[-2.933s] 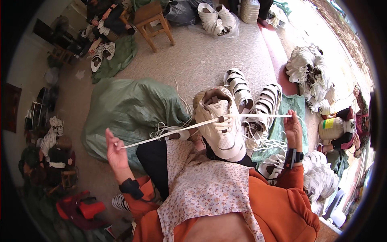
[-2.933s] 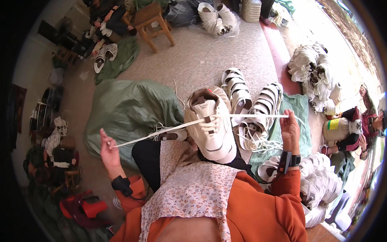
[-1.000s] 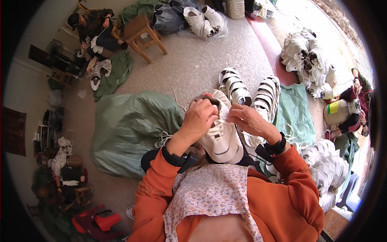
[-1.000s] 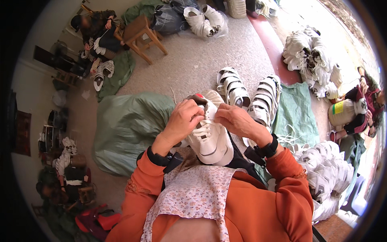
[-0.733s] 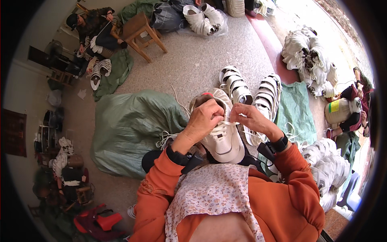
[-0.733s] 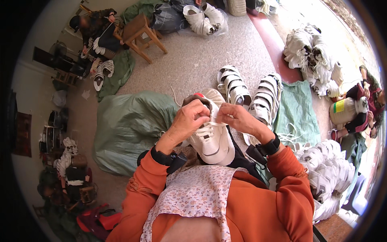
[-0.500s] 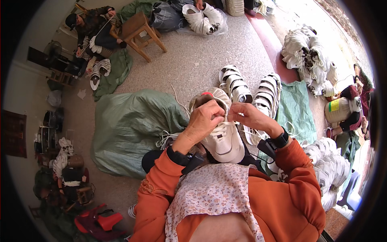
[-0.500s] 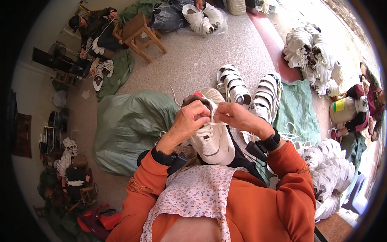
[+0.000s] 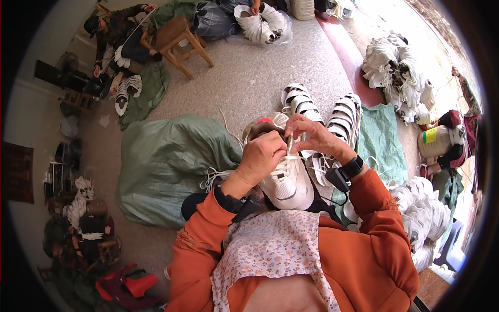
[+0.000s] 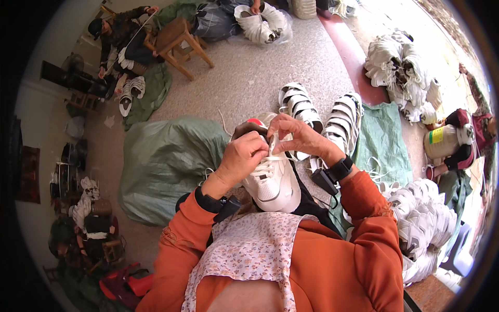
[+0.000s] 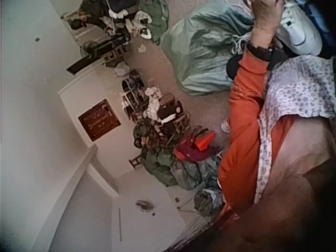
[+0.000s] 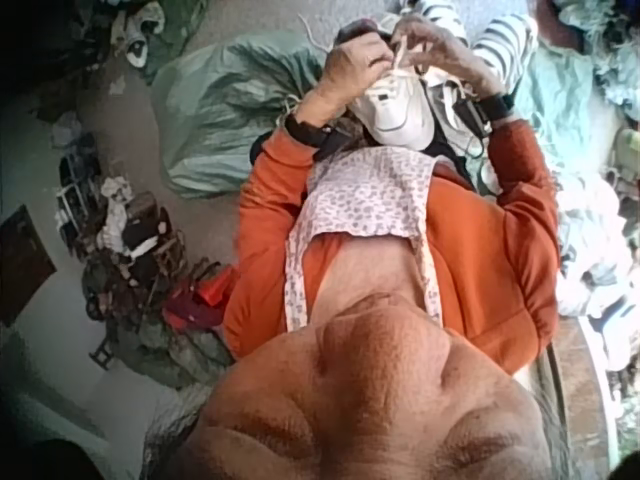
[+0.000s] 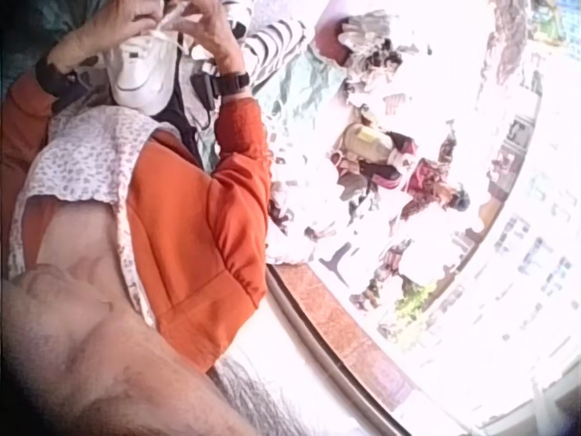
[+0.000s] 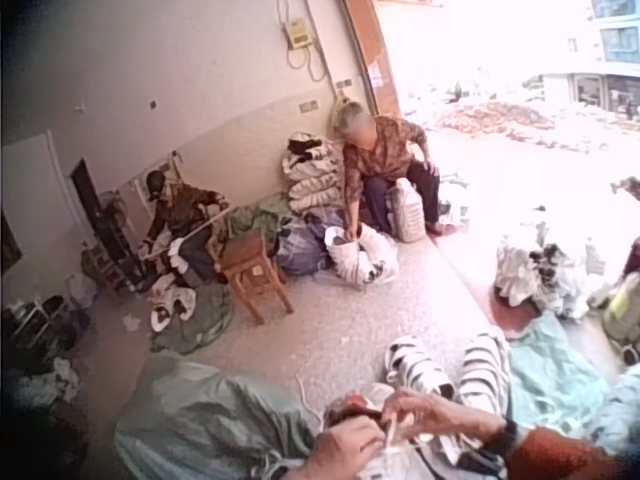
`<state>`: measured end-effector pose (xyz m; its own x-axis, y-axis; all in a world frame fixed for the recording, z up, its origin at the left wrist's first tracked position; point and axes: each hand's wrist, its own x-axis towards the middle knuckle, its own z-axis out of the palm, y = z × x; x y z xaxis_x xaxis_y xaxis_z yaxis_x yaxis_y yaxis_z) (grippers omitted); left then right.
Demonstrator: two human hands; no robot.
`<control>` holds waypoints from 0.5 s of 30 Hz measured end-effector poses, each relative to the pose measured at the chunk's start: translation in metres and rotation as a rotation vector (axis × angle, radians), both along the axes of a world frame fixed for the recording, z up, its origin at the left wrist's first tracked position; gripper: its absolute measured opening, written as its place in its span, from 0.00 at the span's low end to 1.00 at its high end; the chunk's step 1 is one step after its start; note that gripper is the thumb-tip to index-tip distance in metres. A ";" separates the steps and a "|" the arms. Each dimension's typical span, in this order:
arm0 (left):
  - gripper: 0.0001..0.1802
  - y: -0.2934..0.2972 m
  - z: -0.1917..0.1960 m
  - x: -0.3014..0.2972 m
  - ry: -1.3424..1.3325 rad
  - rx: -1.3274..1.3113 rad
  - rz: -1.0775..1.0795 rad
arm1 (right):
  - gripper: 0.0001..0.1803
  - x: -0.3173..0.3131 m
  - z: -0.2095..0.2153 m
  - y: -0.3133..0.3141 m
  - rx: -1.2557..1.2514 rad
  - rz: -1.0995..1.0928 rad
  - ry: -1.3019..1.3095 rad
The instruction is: Lacing a white sneaker in a shoe manufacturing workshop.
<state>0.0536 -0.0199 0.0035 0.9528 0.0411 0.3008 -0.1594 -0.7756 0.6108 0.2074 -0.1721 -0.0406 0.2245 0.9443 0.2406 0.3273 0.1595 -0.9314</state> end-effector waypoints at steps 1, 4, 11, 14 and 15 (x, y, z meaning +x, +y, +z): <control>0.02 -0.001 0.002 0.000 -0.099 0.099 -0.021 | 0.21 0.000 0.000 0.000 0.007 -0.013 -0.013; 0.02 0.009 0.019 -0.009 -0.143 0.498 -0.032 | 0.20 -0.003 0.003 0.000 -0.022 -0.008 0.008; 0.03 0.096 0.078 -0.041 -0.164 0.644 0.506 | 0.20 -0.006 0.008 0.001 -0.050 -0.033 -0.007; 0.02 0.125 0.091 -0.059 -0.230 0.647 0.722 | 0.19 -0.006 0.013 0.000 -0.041 -0.037 -0.086; 0.02 0.139 0.098 -0.068 -0.206 0.635 0.741 | 0.19 -0.006 0.016 -0.001 -0.100 -0.005 -0.023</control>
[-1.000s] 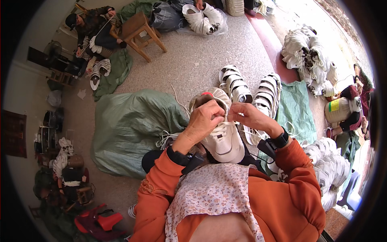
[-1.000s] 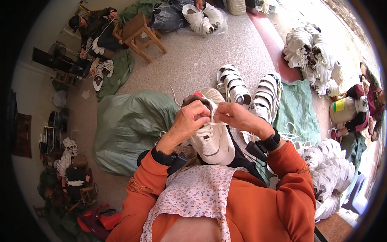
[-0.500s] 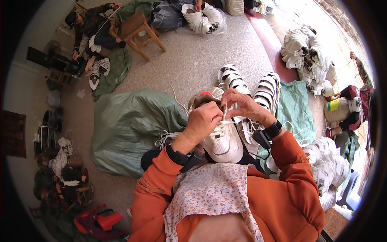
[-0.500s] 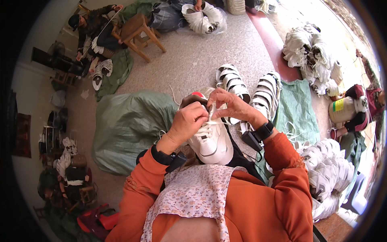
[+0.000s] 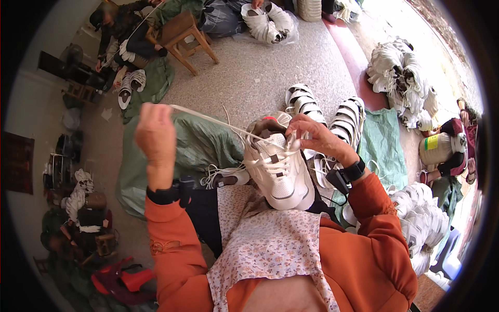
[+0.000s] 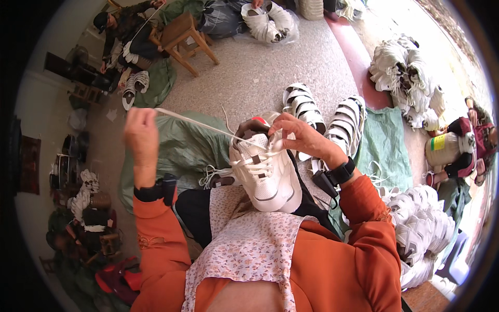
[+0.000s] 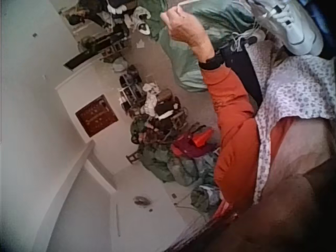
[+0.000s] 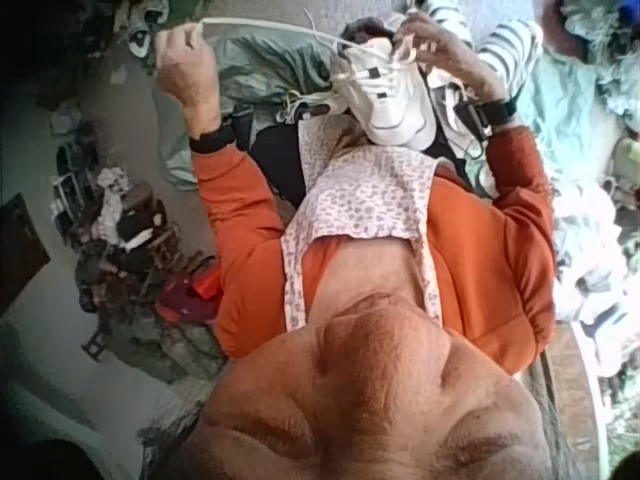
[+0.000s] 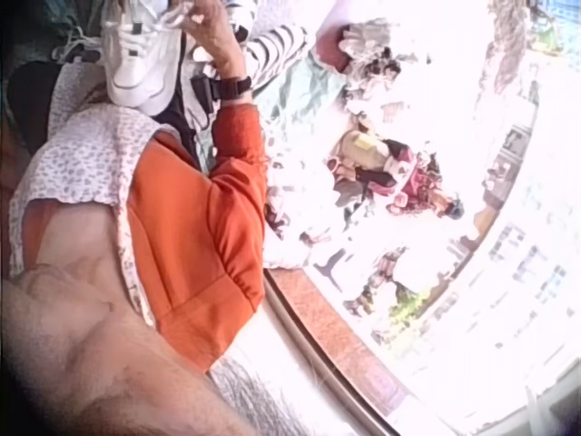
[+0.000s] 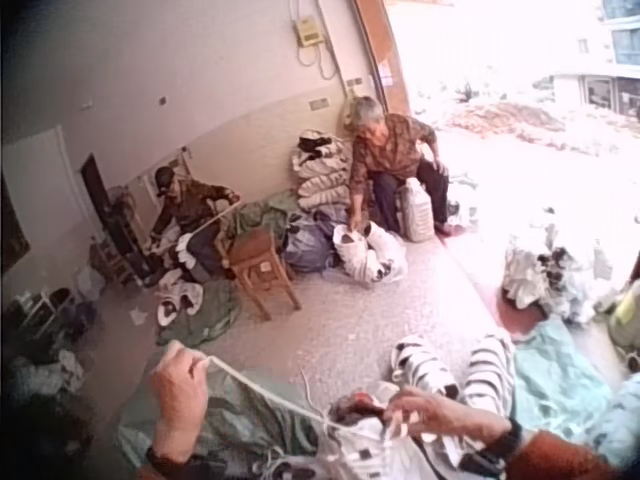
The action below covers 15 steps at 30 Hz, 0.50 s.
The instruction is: Lacing a white sneaker in a shoe manufacturing workshop.
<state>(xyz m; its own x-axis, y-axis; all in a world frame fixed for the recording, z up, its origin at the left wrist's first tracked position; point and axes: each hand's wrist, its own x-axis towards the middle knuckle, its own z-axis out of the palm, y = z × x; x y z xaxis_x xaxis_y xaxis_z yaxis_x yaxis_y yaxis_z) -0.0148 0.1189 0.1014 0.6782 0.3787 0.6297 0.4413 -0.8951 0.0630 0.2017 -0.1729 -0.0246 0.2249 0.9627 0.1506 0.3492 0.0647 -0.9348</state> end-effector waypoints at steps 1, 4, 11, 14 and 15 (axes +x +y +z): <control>0.02 0.013 0.008 -0.010 -0.053 0.011 0.132 | 0.19 0.001 0.003 -0.001 -0.057 0.023 0.057; 0.03 0.032 0.012 -0.033 -0.017 -0.043 0.301 | 0.21 0.000 0.008 -0.007 -0.078 0.030 0.046; 0.14 -0.027 -0.045 -0.020 0.085 -0.515 -0.161 | 0.19 -0.024 0.003 -0.012 0.013 -0.214 0.057; 0.14 -0.066 -0.063 -0.003 0.061 -0.410 -0.499 | 0.15 -0.038 0.000 -0.015 0.057 -0.280 -0.115; 0.14 -0.078 -0.067 0.004 0.069 -0.415 -0.577 | 0.12 -0.042 -0.001 -0.015 0.087 -0.298 -0.242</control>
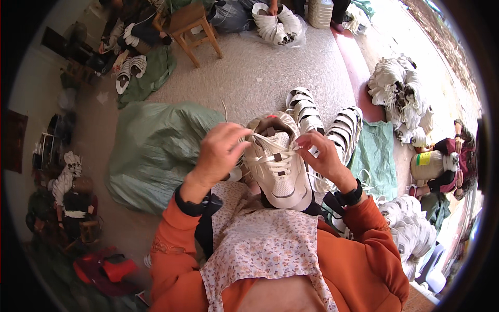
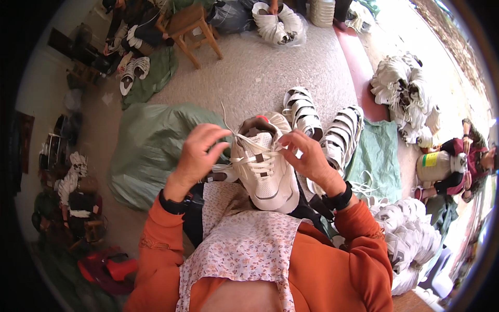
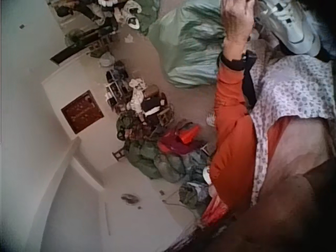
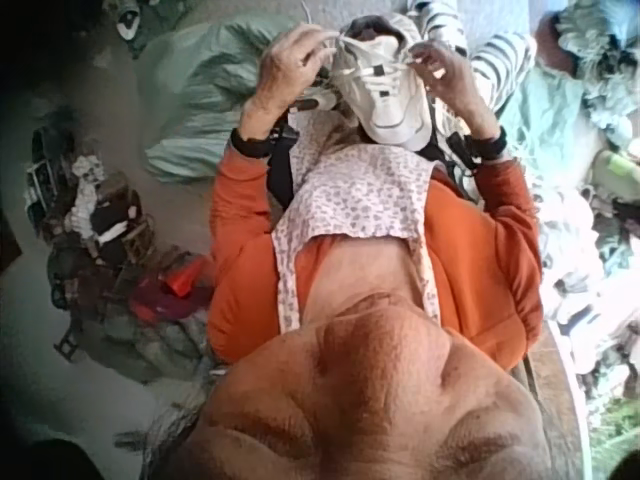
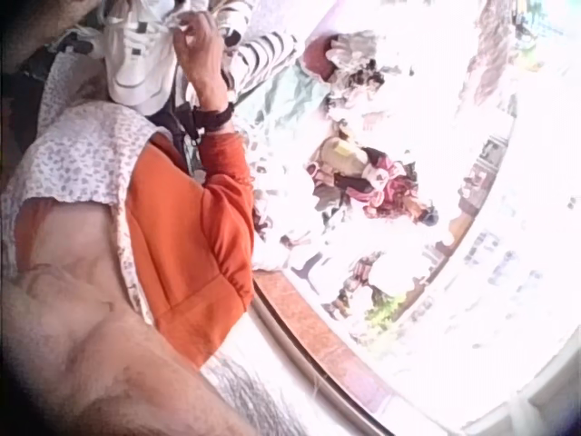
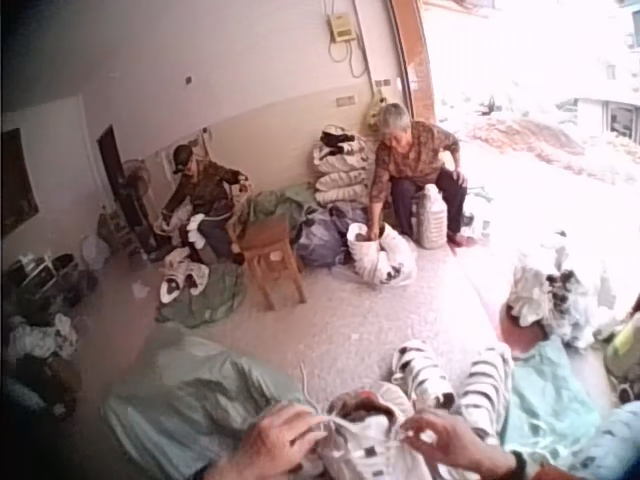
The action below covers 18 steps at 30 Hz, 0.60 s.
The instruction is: Lacing a white sneaker in a shoe manufacturing workshop.
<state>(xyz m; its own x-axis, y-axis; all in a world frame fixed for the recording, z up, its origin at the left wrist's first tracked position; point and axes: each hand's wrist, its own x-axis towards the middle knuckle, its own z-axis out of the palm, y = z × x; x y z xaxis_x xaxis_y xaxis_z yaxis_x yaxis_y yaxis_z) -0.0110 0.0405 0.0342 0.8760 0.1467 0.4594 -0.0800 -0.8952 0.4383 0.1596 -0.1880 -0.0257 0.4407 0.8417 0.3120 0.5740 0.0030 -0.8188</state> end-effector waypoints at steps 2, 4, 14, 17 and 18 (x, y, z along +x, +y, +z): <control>0.14 -0.019 -0.008 0.014 -0.019 -0.016 -0.066 | 0.10 -0.004 0.000 0.000 -0.017 0.007 -0.096; 0.12 -0.031 -0.015 0.027 -0.054 -0.017 -0.194 | 0.08 -0.007 0.000 0.001 -0.031 0.011 -0.132; 0.13 -0.031 -0.036 0.045 0.140 -0.159 -0.198 | 0.12 -0.025 0.007 -0.009 -0.270 -0.219 0.869; 0.14 -0.031 -0.036 0.047 0.136 -0.173 -0.198 | 0.11 -0.026 0.004 -0.012 -0.250 -0.220 0.864; 0.14 -0.031 -0.036 0.047 0.143 -0.179 -0.200 | 0.11 -0.027 0.003 -0.013 -0.215 -0.213 0.926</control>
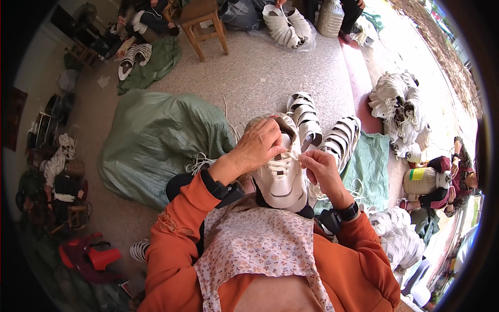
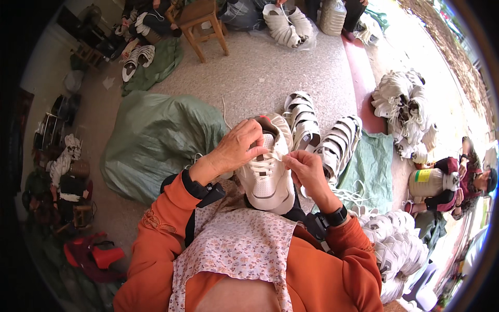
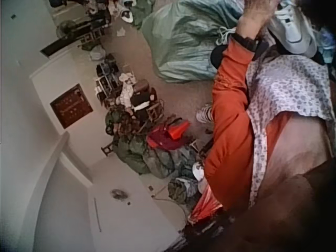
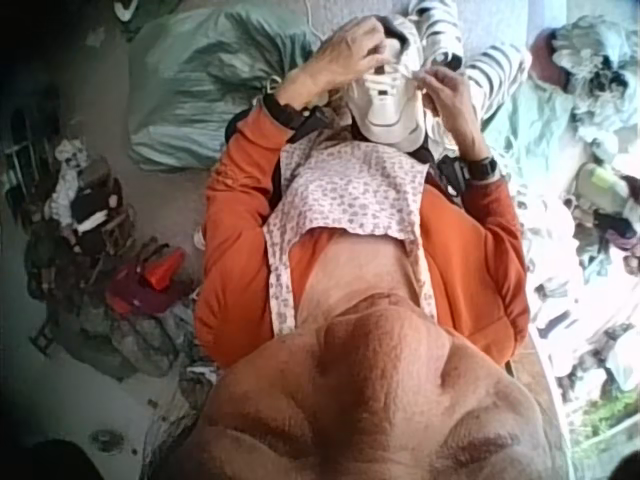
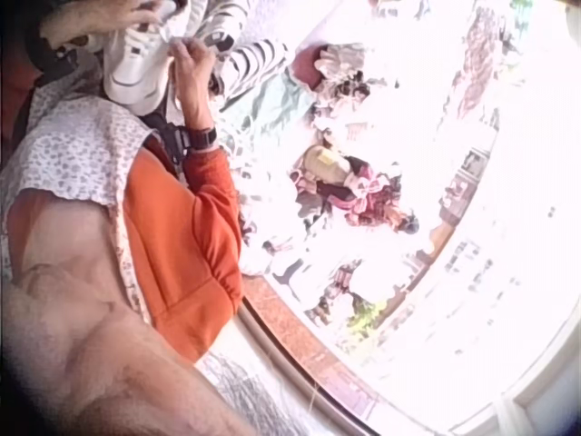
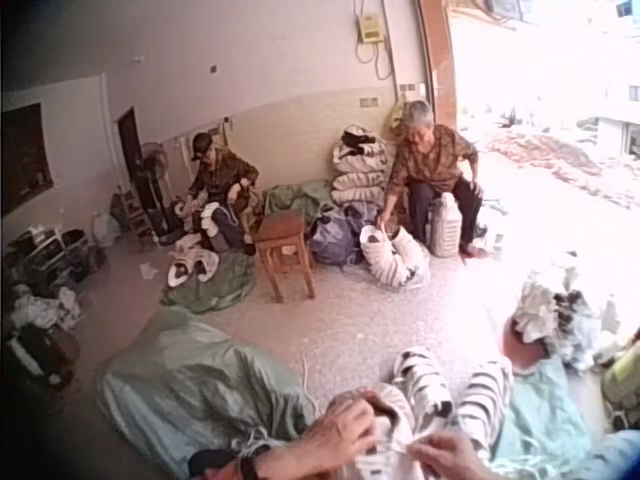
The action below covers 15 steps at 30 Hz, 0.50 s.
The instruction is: Lacing a white sneaker in a shoe manufacturing workshop.
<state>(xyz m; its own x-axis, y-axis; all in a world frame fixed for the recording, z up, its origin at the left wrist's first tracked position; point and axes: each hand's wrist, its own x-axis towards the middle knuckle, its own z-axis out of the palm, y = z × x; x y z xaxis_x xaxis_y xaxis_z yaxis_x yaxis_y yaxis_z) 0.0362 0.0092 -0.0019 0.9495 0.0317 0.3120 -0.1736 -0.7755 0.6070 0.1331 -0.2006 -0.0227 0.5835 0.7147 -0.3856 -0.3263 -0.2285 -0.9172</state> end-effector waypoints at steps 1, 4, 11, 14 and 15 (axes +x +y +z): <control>0.15 0.000 0.001 0.000 0.005 0.003 0.005 | 0.11 0.000 -0.002 0.000 0.040 -0.007 0.063; 0.15 0.000 0.003 -0.001 0.003 0.051 0.020 | 0.10 0.003 -0.005 0.000 0.325 -0.025 0.615; 0.14 0.004 0.000 -0.006 0.003 0.062 0.023 | 0.08 -0.007 -0.021 0.002 0.741 -0.062 1.323; 0.10 0.009 -0.005 -0.002 0.080 -0.028 0.033 | 0.11 -0.008 -0.031 0.004 0.787 -0.041 1.324; 0.10 0.011 -0.007 -0.001 0.082 -0.041 0.030 | 0.11 -0.006 -0.033 0.004 0.718 -0.018 1.275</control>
